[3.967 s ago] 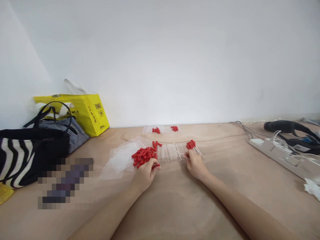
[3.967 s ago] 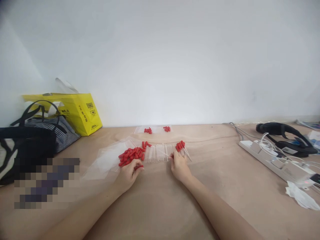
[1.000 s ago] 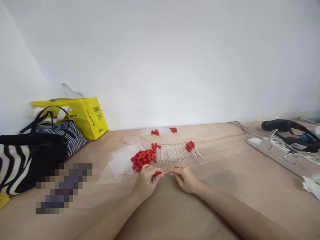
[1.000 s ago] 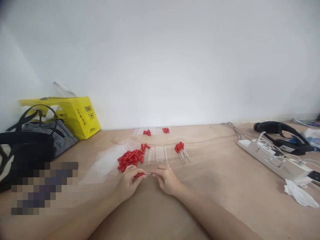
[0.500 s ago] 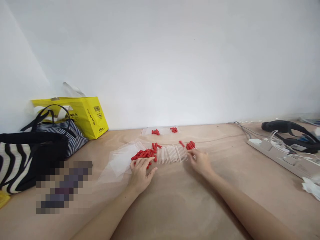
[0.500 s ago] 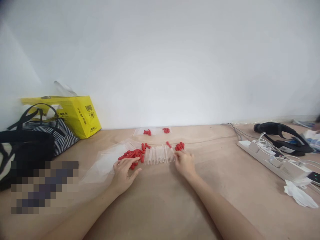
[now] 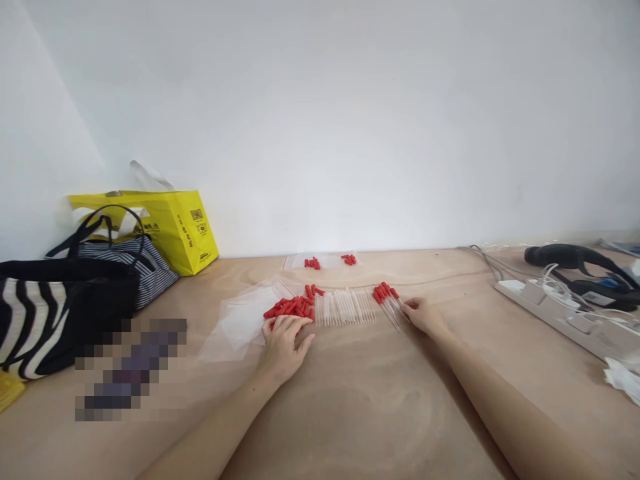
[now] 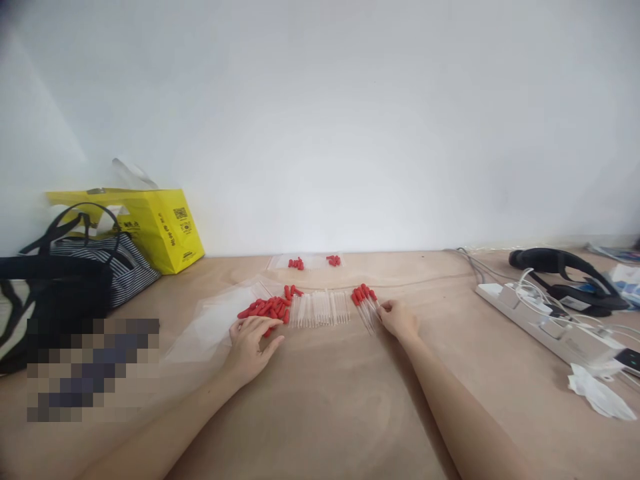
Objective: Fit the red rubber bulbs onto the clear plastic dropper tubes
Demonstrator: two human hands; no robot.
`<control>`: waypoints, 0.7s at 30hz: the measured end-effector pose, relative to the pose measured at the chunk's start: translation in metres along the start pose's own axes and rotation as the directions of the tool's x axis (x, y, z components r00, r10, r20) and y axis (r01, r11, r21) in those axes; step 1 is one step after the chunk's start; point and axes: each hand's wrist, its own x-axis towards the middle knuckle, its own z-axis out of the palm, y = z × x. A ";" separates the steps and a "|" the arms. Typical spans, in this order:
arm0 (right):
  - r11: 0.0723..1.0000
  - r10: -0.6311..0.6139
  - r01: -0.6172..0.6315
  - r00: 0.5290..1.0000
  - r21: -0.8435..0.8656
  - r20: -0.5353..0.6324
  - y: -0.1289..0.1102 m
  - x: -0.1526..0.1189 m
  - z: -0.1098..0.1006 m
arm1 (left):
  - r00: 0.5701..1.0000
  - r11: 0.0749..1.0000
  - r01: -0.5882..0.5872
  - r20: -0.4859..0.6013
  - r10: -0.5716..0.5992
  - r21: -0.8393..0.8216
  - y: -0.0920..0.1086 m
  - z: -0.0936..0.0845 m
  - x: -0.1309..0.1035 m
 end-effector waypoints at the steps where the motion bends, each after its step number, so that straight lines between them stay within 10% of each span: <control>1: 1.000 -0.001 0.001 1.000 0.001 0.003 0.000 0.000 0.000 | 1.000 1.000 0.003 0.003 -0.003 0.005 0.000 0.000 0.000; 21: 0.959 -0.114 0.110 0.993 -0.262 -0.002 -0.071 -0.021 0.015 | 0.975 0.965 0.163 -0.184 -0.125 0.207 -0.004 0.008 0.015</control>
